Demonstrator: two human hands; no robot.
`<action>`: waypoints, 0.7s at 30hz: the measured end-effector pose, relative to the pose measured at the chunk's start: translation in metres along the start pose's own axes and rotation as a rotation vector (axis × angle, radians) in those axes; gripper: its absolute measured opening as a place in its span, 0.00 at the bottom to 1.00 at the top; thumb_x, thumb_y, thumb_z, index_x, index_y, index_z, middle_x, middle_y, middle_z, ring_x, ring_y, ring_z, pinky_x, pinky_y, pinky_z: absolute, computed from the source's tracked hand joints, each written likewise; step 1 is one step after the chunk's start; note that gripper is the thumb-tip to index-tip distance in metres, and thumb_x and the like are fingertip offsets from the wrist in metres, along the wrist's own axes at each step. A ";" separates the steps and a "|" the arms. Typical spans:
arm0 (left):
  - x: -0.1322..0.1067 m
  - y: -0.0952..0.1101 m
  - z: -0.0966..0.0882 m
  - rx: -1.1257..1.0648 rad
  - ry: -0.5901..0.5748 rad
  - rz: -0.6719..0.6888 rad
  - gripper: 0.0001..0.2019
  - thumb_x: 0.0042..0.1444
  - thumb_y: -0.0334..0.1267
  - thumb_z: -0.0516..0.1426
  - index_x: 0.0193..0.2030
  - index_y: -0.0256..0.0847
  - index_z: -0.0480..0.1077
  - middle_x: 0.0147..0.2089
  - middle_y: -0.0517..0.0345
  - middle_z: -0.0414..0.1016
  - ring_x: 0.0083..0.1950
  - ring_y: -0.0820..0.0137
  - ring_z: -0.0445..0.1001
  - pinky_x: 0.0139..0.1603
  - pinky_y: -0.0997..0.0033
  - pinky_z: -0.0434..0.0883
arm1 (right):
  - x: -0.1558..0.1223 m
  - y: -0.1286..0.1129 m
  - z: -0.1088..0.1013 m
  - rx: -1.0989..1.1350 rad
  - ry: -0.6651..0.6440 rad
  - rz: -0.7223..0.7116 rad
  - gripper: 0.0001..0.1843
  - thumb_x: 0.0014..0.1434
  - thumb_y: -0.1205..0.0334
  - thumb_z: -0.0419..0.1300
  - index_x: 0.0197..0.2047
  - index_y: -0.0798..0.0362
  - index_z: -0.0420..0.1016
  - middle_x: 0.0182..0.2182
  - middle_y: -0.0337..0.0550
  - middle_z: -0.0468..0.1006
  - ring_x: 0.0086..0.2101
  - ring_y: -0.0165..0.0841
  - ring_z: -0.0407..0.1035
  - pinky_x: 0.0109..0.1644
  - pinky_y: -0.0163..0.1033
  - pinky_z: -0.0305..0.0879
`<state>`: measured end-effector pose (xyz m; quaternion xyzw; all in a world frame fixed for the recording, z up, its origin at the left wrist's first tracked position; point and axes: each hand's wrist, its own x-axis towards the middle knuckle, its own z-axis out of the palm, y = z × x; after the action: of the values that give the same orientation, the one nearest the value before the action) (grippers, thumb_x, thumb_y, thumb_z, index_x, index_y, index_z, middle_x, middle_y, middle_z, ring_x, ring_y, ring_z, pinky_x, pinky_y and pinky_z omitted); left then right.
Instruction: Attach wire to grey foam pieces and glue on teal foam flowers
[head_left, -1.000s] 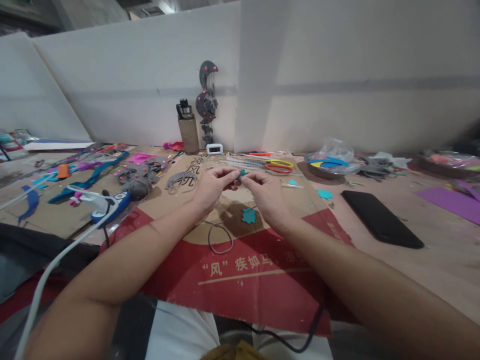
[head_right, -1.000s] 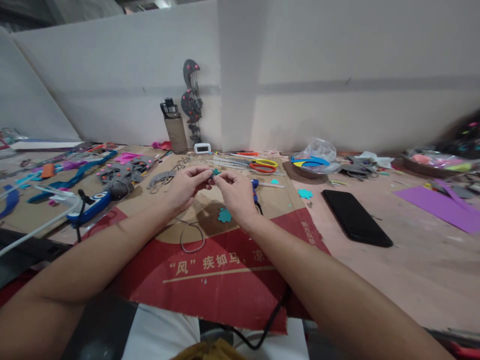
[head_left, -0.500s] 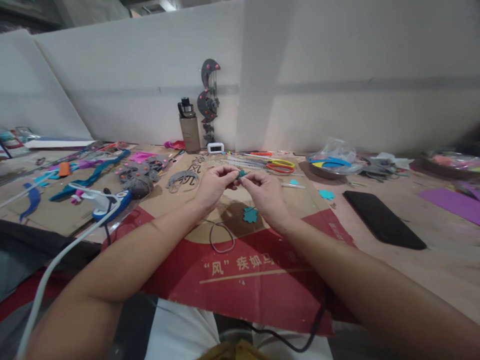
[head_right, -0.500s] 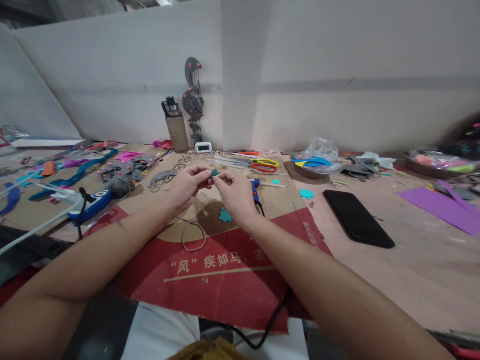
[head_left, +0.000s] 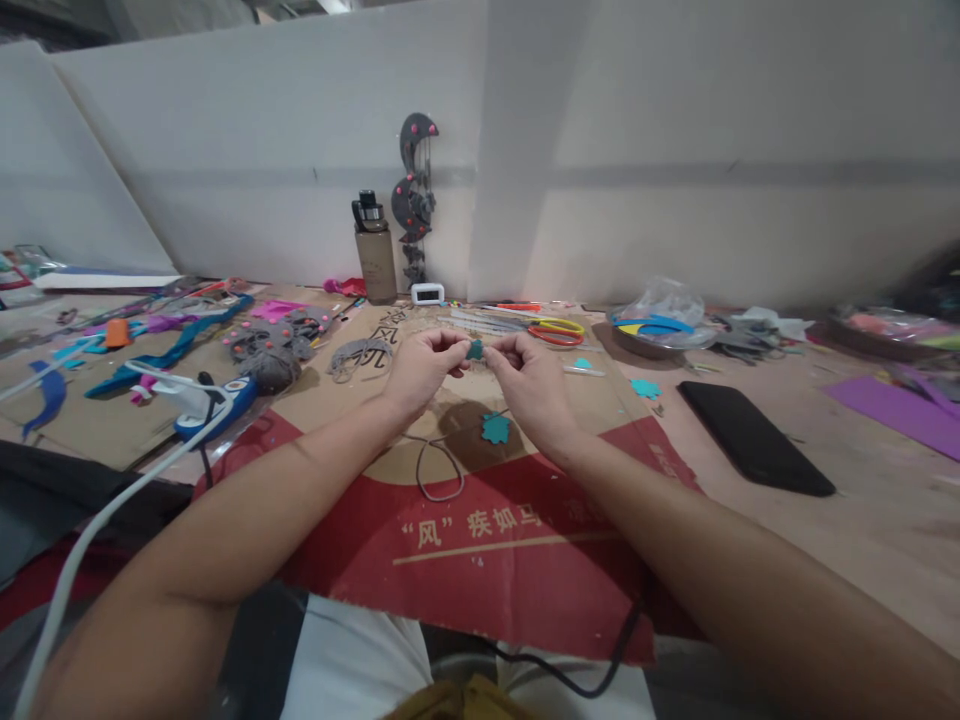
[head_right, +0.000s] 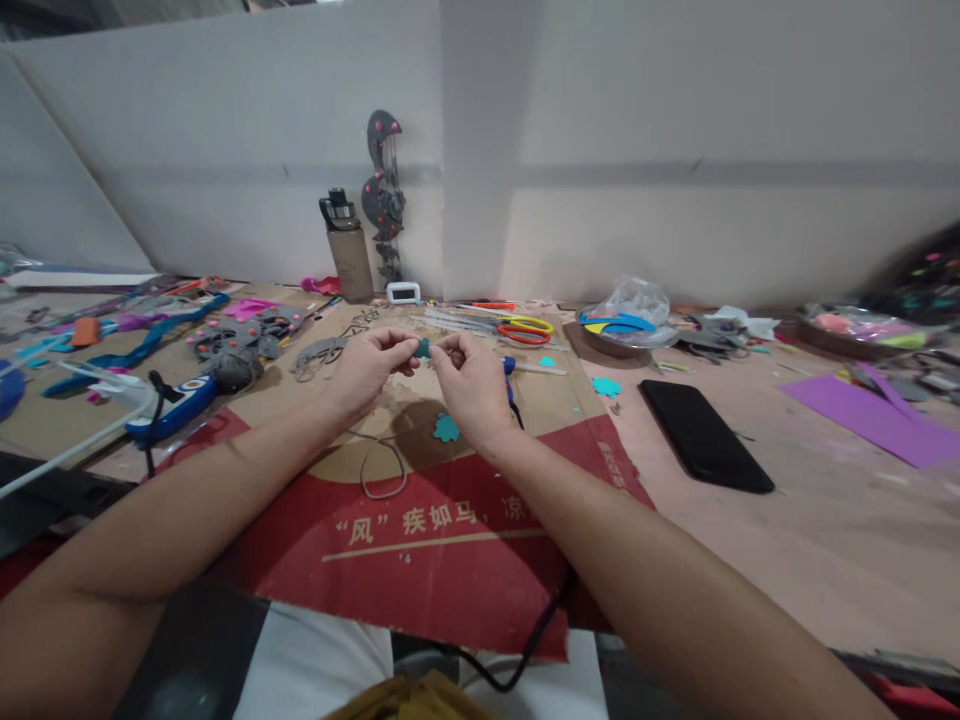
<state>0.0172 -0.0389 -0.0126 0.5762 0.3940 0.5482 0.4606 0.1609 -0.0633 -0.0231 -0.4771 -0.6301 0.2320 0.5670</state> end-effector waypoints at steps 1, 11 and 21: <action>0.000 0.000 0.000 0.019 0.000 0.004 0.09 0.47 0.40 0.63 0.31 0.36 0.73 0.25 0.58 0.73 0.26 0.75 0.70 0.29 0.73 0.67 | 0.000 -0.001 0.000 -0.011 0.004 -0.003 0.08 0.57 0.57 0.58 0.32 0.53 0.71 0.25 0.37 0.69 0.26 0.28 0.58 0.31 0.36 0.54; -0.004 0.006 -0.001 0.172 -0.045 0.056 0.07 0.49 0.39 0.61 0.29 0.37 0.73 0.24 0.59 0.72 0.26 0.75 0.68 0.28 0.73 0.66 | 0.003 0.000 -0.004 -0.114 0.027 -0.069 0.06 0.57 0.59 0.59 0.32 0.53 0.70 0.27 0.38 0.69 0.28 0.30 0.59 0.32 0.37 0.53; -0.006 0.014 0.000 0.247 -0.048 0.082 0.04 0.48 0.36 0.61 0.27 0.38 0.74 0.21 0.62 0.70 0.22 0.78 0.63 0.25 0.75 0.61 | 0.001 -0.001 -0.007 -0.157 0.018 -0.080 0.06 0.56 0.59 0.59 0.32 0.52 0.72 0.27 0.39 0.70 0.29 0.31 0.60 0.33 0.37 0.53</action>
<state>0.0164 -0.0480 -0.0011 0.6569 0.4236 0.5000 0.3729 0.1674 -0.0650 -0.0205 -0.4966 -0.6596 0.1548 0.5426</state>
